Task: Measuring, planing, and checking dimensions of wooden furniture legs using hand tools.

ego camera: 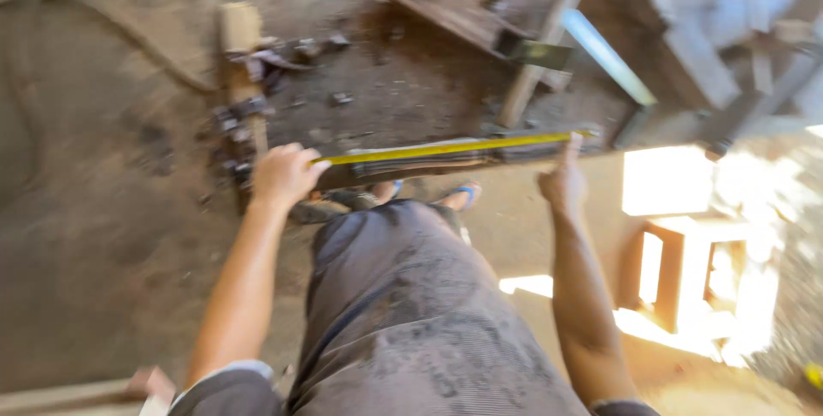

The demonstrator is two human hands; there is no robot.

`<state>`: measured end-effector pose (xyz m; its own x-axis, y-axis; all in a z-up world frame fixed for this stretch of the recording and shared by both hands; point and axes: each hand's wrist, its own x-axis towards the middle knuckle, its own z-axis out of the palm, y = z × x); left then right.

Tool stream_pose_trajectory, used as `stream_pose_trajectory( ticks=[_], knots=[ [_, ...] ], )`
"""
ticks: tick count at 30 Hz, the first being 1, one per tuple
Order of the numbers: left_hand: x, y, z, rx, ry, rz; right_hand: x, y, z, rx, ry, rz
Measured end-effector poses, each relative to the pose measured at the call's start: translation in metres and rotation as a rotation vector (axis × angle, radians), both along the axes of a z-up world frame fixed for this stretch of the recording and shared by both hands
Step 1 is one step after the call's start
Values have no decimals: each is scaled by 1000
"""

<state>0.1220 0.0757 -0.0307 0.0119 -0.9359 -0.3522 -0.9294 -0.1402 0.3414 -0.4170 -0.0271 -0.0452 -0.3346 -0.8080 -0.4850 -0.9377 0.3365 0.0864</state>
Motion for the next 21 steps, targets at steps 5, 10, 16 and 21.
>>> stream_pose_trajectory(
  ticks=[5, 10, 16, 21],
  knots=[
    [-3, 1, -11, -72, 1, 3, -2, 7, -9, -95, -18, -19],
    [0, 4, -16, -89, -20, 21, 8, 9, -5, -103, -46, -13],
    [-3, 1, -1, -115, -9, 73, 3, 10, -8, -18, -36, -2],
    [-3, 6, -8, -132, -19, 89, 9, 7, -6, 9, 39, 40]
  ],
)
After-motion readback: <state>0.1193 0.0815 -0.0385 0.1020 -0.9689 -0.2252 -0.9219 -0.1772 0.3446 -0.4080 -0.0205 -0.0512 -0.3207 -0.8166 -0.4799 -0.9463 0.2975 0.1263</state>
